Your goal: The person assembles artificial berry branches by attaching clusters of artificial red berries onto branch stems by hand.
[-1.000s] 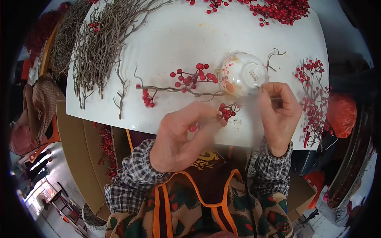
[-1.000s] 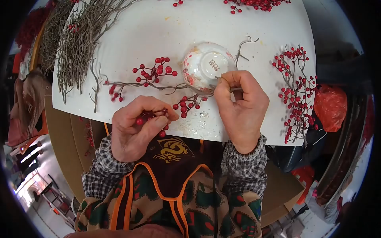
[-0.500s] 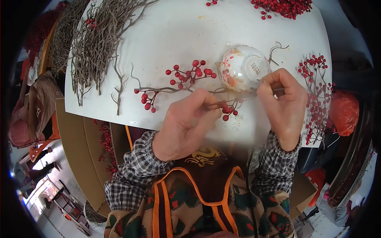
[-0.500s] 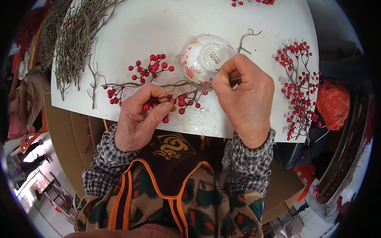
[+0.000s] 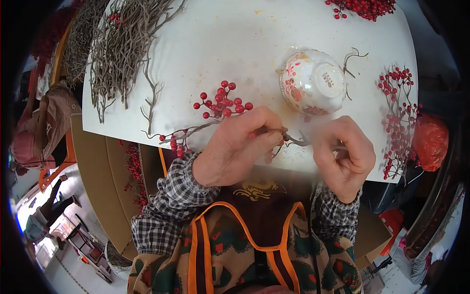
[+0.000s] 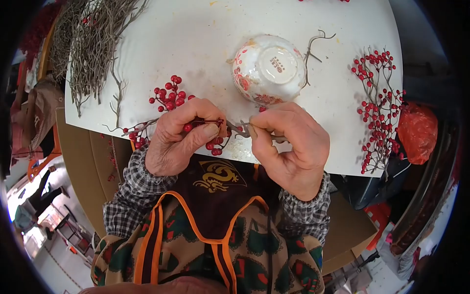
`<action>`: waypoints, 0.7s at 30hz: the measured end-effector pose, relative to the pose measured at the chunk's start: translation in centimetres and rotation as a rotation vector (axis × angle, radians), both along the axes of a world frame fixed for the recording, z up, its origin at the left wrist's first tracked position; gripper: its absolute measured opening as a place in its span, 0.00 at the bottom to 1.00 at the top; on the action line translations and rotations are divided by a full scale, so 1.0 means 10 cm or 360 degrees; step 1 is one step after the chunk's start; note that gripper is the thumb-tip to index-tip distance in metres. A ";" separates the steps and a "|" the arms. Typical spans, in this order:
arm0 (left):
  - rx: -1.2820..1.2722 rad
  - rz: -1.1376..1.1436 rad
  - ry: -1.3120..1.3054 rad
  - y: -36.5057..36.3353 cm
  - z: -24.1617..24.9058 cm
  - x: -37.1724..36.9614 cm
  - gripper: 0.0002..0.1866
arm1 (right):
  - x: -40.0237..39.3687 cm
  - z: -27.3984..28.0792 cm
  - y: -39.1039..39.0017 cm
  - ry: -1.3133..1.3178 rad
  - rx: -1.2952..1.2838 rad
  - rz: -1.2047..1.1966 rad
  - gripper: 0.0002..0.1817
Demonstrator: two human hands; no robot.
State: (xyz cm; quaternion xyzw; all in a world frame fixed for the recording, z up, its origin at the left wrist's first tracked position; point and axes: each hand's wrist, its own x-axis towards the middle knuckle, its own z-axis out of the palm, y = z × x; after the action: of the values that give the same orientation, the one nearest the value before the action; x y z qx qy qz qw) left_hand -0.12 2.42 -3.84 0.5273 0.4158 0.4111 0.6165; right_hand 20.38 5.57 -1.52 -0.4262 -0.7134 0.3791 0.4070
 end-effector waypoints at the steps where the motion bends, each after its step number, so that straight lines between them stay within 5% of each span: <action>1: 0.0046 -0.0008 0.0028 -0.01 -0.01 0.01 0.06 | 0.00 -0.01 -0.01 0.0035 0.0005 0.0005 0.10; 21: 0.0370 -0.0098 0.0313 0.02 -0.04 0.05 0.04 | -0.04 -0.11 -0.05 -0.0009 -0.0023 0.0068 0.09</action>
State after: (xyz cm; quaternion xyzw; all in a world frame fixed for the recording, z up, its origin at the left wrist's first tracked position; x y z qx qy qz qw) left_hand 0.42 2.65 -4.29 0.6452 0.4076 0.3838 0.5199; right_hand 19.99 5.05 -2.62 -0.4148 -0.7208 0.3915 0.3937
